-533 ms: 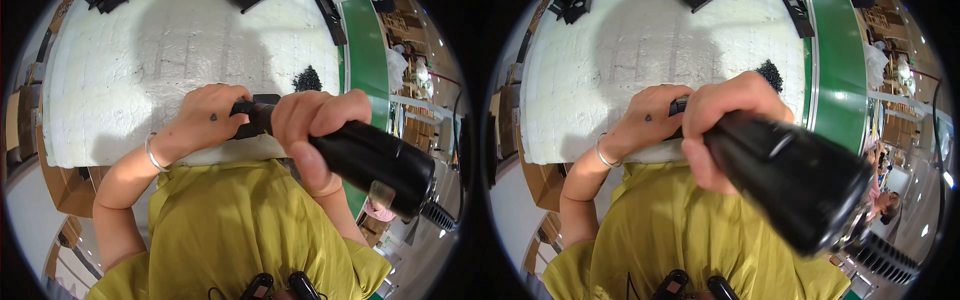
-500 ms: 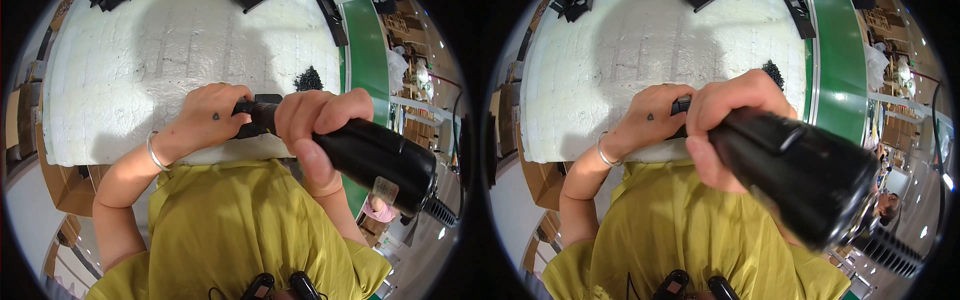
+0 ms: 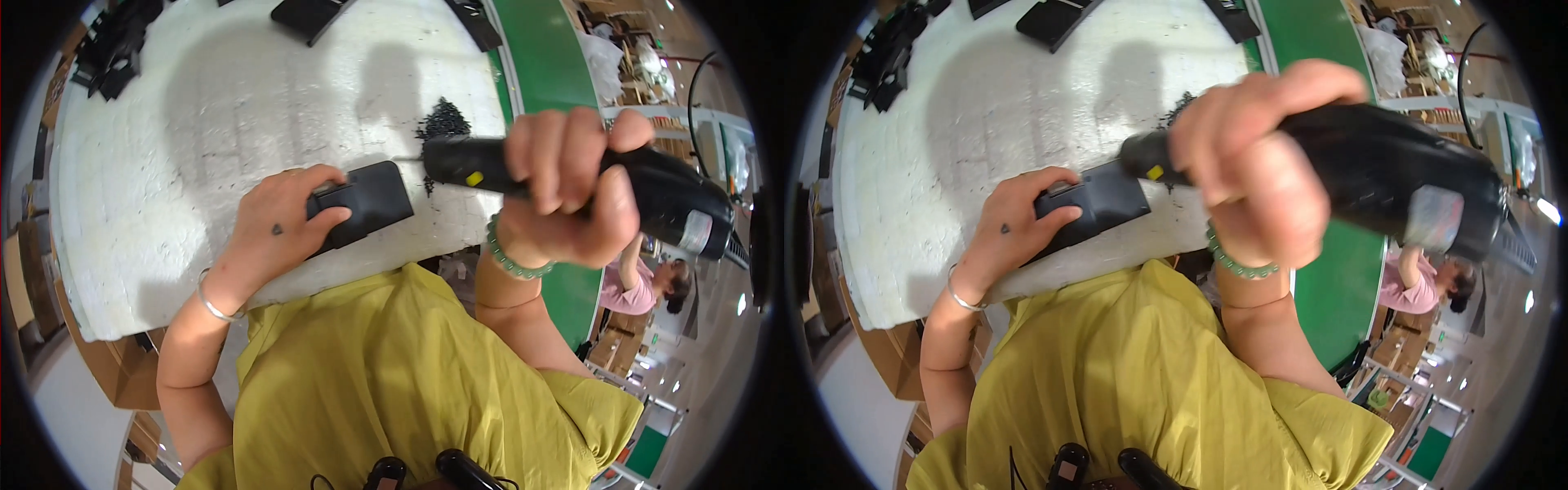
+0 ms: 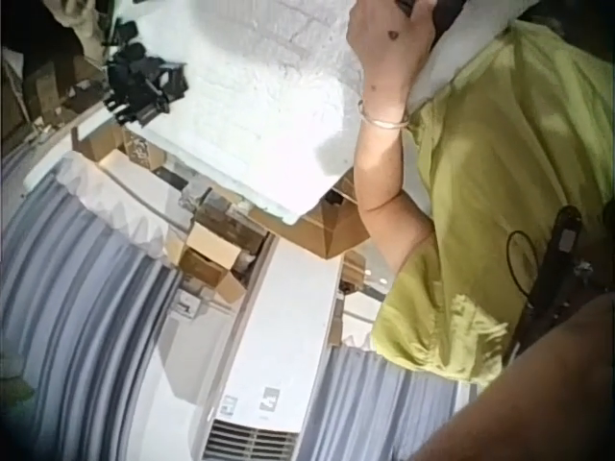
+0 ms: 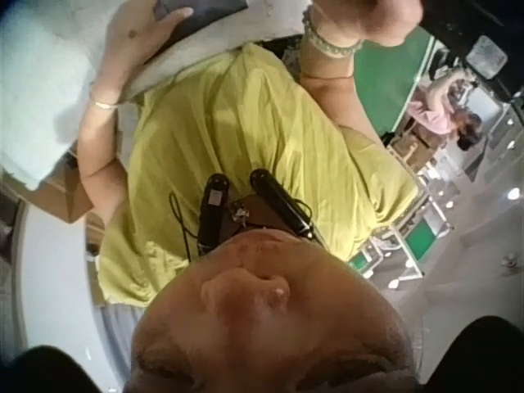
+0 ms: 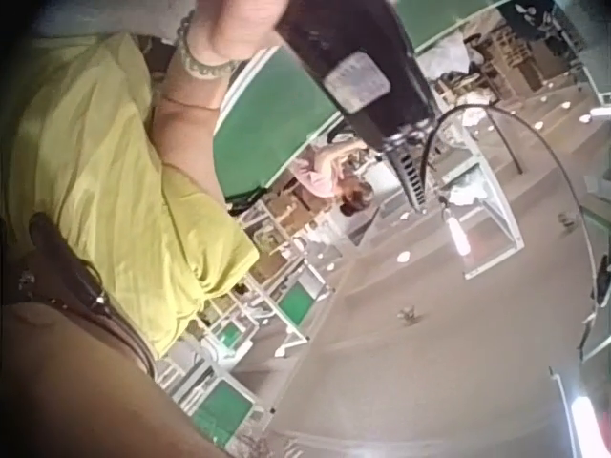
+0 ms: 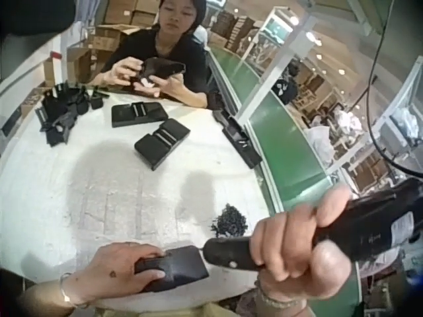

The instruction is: Assembling small plastic components by inserting and tightening screws using an electric screwdriver.

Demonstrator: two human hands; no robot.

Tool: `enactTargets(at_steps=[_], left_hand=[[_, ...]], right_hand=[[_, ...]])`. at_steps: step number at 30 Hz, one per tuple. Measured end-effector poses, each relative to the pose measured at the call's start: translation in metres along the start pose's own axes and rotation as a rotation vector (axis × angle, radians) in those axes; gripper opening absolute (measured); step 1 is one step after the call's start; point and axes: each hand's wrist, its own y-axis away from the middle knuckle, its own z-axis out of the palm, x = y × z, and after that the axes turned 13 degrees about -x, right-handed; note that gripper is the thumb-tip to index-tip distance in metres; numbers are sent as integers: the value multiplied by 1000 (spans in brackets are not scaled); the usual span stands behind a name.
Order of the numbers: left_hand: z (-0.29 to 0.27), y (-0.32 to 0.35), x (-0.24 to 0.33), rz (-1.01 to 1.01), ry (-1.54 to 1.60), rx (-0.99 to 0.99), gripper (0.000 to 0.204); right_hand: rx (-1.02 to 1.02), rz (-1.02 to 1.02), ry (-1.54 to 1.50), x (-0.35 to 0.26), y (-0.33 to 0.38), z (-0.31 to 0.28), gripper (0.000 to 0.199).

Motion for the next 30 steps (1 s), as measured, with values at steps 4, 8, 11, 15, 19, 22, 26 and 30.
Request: enactTargets(at_steps=[4,8,11,15,19,22,26,30], left_hand=[[-13,-6,6,-68,-77,15,28],[-17,-12,20,45,-295,236,35],[-20,-17,34,91,-250,167,36],[-9,-28,42,149,-237,103,33],[2,-45,46,212,-266,47,27],[10,-64,42,293,-306,24,24],[22,-84,44,359,-365,-40,22],[29,-93,44,370,-379,-60,22]], right_hand=[[296,-52,233,-2,12,-37,25],[434,42,224,12,36,-48,25],[502,66,195,16,49,-54,25],[552,146,291,20,53,-54,21],[551,139,278,24,59,-58,22],[517,86,217,18,58,-58,24],[471,28,219,8,59,-58,24],[522,19,151,23,66,-65,27]])
